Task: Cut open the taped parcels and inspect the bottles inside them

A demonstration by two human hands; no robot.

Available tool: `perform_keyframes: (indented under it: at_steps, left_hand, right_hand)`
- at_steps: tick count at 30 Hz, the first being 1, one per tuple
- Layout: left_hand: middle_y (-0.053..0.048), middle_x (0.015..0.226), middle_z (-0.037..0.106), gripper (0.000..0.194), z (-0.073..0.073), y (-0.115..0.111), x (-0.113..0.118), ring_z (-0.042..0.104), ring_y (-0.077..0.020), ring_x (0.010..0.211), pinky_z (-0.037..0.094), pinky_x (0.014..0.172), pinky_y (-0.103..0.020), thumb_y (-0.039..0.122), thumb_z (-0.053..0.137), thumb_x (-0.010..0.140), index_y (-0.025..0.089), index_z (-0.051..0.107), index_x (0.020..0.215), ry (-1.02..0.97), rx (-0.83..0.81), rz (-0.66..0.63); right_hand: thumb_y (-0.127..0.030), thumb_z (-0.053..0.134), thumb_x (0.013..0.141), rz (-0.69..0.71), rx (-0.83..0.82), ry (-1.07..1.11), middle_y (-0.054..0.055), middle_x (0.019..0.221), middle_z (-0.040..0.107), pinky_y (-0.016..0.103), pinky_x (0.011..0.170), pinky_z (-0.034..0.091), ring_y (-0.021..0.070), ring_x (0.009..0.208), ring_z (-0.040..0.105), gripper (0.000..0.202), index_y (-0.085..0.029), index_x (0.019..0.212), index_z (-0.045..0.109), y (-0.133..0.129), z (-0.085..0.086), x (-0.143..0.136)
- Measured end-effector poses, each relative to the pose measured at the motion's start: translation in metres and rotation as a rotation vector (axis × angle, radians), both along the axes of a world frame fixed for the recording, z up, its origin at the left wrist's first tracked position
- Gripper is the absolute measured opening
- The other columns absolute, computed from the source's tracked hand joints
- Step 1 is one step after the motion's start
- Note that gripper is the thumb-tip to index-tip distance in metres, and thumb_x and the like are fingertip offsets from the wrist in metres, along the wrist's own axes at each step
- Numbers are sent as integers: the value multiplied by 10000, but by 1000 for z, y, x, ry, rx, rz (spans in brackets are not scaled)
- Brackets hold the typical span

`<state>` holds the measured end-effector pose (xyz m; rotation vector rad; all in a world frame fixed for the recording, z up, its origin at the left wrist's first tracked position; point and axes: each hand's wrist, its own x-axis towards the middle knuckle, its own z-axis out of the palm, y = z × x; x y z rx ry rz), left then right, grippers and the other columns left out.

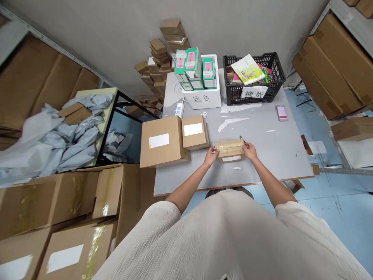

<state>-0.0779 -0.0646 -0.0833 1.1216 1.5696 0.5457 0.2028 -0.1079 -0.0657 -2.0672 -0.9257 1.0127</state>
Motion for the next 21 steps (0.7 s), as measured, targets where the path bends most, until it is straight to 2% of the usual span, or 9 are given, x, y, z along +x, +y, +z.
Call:
perform_keyframes:
  at_steps: [2, 5, 11, 16, 21]
  left_hand:
    - [-138, 1283, 749, 474, -2, -5, 0, 723, -253, 1121, 538, 1026, -366, 306, 735, 938, 169, 670, 1387, 4, -6, -67]
    - [-131, 1279, 765, 479, -2, -9, 0, 739, -250, 1059, 562, 972, -357, 308, 720, 945, 176, 680, 1404, -20, 8, -139]
    - [-117, 1320, 747, 515, 3, 0, 2, 724, -214, 916, 572, 928, -348, 354, 683, 984, 197, 657, 1474, 8, 129, -148]
    - [-130, 1296, 763, 447, -1, 10, 3, 727, -262, 1037, 560, 1007, -382, 393, 678, 987, 187, 710, 1383, 1, 132, -130]
    - [-142, 1282, 785, 369, -7, 15, 1, 734, -290, 1103, 546, 1063, -425, 340, 609, 1003, 168, 731, 1306, -17, 113, -172]
  right_hand:
    - [-435, 667, 809, 40, -30, -16, 71, 1036, 795, 406, 979, 568, 282, 1029, 719, 361, -215, 1067, 791, -5, -3, 0]
    - [-431, 684, 823, 71, -40, -21, 89, 1131, 806, 421, 1001, 564, 291, 1063, 727, 379, -214, 1113, 796, -9, -3, 0]
    - [-429, 664, 860, 62, 30, -40, 84, 1231, 805, 444, 1068, 547, 292, 1126, 728, 428, -228, 1219, 783, -2, 1, -2]
    - [-373, 643, 873, 101, 23, -21, 75, 1242, 809, 448, 1107, 534, 286, 1156, 723, 432, -238, 1262, 773, 5, 0, -3]
    - [-394, 598, 924, 113, -23, 19, 91, 1304, 792, 448, 1145, 513, 286, 1222, 704, 453, -220, 1310, 758, 11, 0, -2]
